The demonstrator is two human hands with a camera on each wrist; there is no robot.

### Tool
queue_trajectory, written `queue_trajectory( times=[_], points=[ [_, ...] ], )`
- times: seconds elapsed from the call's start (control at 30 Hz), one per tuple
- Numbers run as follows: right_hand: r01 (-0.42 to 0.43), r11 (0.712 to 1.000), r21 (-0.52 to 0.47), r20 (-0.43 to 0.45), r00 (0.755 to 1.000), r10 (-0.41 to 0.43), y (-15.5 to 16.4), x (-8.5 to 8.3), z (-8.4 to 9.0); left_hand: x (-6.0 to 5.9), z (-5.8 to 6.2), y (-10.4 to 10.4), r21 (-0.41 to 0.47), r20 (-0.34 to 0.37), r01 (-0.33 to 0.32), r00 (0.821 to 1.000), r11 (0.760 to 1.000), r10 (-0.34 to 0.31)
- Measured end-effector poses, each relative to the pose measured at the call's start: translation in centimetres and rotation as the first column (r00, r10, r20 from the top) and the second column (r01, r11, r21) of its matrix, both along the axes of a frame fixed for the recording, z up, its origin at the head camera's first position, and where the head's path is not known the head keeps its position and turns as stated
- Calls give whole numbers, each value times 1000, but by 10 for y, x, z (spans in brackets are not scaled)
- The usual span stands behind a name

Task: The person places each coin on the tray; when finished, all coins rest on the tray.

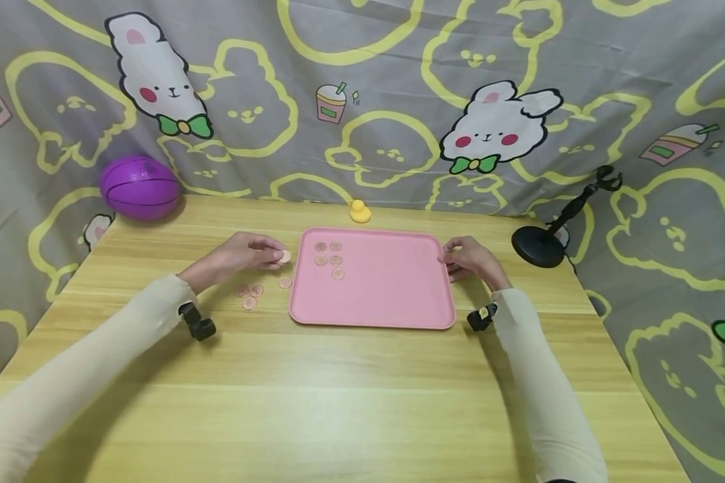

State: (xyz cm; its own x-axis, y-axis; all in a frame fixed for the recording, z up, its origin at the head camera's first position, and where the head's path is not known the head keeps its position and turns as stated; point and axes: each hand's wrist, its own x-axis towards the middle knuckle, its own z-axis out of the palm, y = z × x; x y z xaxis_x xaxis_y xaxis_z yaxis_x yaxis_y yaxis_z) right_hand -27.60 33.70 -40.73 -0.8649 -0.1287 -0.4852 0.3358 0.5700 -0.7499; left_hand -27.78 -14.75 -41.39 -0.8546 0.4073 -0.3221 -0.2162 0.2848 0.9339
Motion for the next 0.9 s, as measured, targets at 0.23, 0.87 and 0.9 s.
queue_trajectory(
  times=[0.23, 0.87, 0.9],
  points=[
    [-6, 1000, -1, -6, 1000, 6, -1, 2, 2, 3, 6, 8, 74, 33, 12, 999, 997, -14],
    [-15, 1000, 12, 3, 1000, 15, 1, 0, 3, 11, 2, 34, -68, -160, 144, 975, 987, -154],
    [-14, 1000, 10, 3, 1000, 14, 1, 0, 3, 11, 2, 36, -70, -163, 150, 974, 986, -160]
  ],
)
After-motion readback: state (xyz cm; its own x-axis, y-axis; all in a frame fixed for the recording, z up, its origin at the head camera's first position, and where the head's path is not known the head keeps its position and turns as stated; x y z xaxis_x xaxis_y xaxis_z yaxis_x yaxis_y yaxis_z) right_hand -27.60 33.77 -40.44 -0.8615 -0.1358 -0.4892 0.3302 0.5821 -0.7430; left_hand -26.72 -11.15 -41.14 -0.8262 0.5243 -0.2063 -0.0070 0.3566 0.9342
